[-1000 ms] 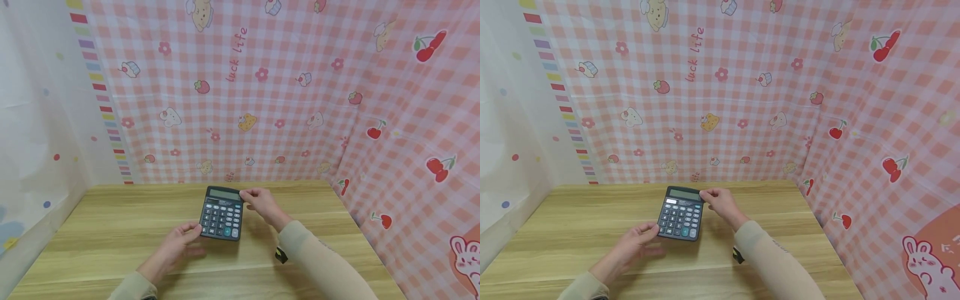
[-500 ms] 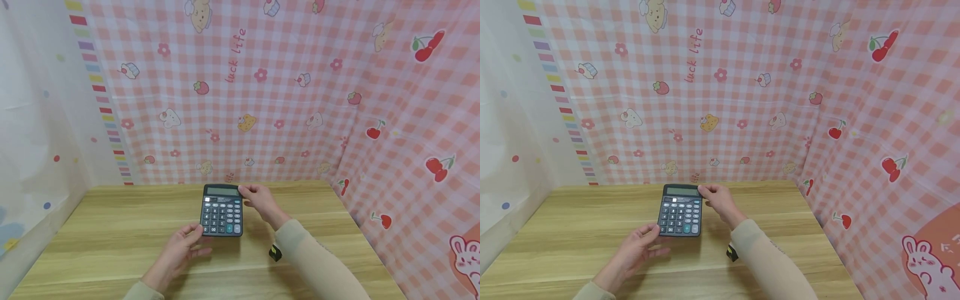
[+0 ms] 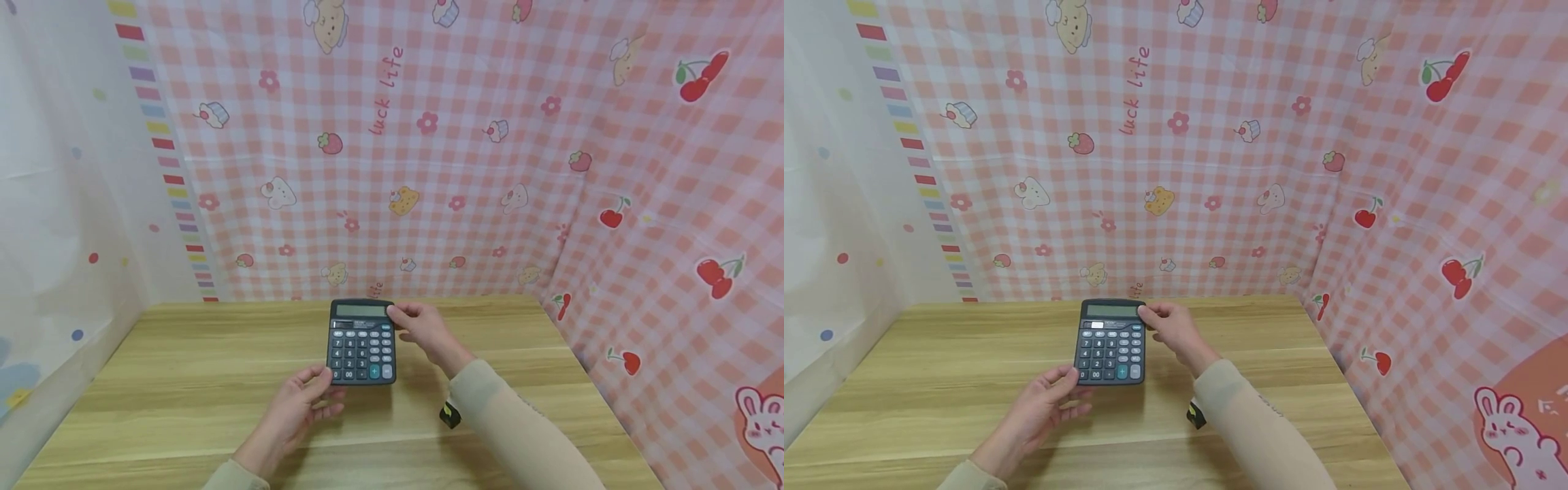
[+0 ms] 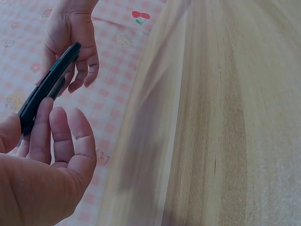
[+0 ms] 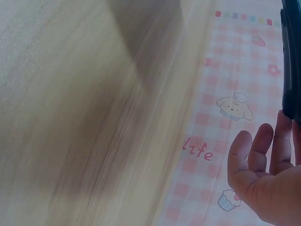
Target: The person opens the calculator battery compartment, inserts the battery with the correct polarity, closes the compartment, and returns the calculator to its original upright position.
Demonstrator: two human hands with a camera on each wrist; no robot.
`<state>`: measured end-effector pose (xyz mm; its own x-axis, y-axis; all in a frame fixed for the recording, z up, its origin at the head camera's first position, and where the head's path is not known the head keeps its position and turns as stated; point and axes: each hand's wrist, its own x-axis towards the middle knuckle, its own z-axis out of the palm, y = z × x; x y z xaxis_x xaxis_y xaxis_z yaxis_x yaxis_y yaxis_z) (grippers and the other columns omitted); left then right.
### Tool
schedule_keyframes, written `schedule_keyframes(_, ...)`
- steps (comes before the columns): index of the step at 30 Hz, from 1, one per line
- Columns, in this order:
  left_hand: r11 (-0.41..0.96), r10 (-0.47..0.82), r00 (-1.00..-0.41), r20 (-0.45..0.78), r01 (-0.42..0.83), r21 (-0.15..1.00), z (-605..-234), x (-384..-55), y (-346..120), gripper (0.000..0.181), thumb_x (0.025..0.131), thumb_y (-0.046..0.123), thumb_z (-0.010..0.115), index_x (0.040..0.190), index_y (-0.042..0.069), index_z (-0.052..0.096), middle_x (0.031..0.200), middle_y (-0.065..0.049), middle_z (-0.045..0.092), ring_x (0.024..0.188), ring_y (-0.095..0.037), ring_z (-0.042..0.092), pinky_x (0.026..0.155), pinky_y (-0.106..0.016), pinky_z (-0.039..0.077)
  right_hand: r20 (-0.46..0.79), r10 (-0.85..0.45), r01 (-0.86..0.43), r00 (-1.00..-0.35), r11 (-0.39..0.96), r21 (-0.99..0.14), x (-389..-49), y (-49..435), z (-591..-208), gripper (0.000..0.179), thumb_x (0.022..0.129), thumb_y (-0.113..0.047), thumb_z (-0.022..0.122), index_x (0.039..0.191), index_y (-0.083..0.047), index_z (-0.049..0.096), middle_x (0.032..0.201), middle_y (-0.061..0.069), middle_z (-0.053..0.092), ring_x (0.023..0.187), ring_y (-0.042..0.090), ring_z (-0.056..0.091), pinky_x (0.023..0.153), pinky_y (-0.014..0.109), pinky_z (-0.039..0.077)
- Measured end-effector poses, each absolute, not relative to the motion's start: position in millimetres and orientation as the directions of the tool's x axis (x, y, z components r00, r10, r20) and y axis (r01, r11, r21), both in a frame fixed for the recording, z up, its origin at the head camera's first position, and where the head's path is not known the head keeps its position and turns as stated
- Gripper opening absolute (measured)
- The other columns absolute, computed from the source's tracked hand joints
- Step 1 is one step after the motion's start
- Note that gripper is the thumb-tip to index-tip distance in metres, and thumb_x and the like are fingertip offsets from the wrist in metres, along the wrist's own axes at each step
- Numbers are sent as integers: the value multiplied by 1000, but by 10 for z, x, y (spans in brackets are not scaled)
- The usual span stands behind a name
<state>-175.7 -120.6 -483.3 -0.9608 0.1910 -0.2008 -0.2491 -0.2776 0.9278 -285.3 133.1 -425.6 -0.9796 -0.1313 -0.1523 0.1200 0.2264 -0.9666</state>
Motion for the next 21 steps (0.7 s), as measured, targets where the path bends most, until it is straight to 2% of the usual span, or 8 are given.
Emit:
schedule_keyframes(6,-289,154,-961,-230,-266,919,-4811,-1770,-1185,10,108,21,64,113,18,71,94,3,81,88,-14,73,81,-32,65,-164,-166,118,-972,255,-960,-2831,1330,-4265,37,106,-40,67,128,-11,76,118,7,78,114,20,71,112,55,55)
schedule_keyframes(13,-295,152,-961,-230,-266,918,-4794,-1775,-1172,11,108,23,65,116,17,71,94,2,81,87,-12,72,80,-30,65,-181,-190,137,-965,222,-965,-2791,1337,-4287,40,107,-38,66,134,-10,72,121,9,78,111,21,72,111,54,55)
schedule_keyframes(21,-304,83,-968,-238,-252,919,-4780,-1775,-1129,12,109,19,63,116,13,70,96,-3,79,85,-14,70,78,-31,64,-192,-234,151,-953,184,-971,-2731,1349,-4327,42,108,-35,64,141,-8,68,121,9,78,109,23,73,105,48,60)
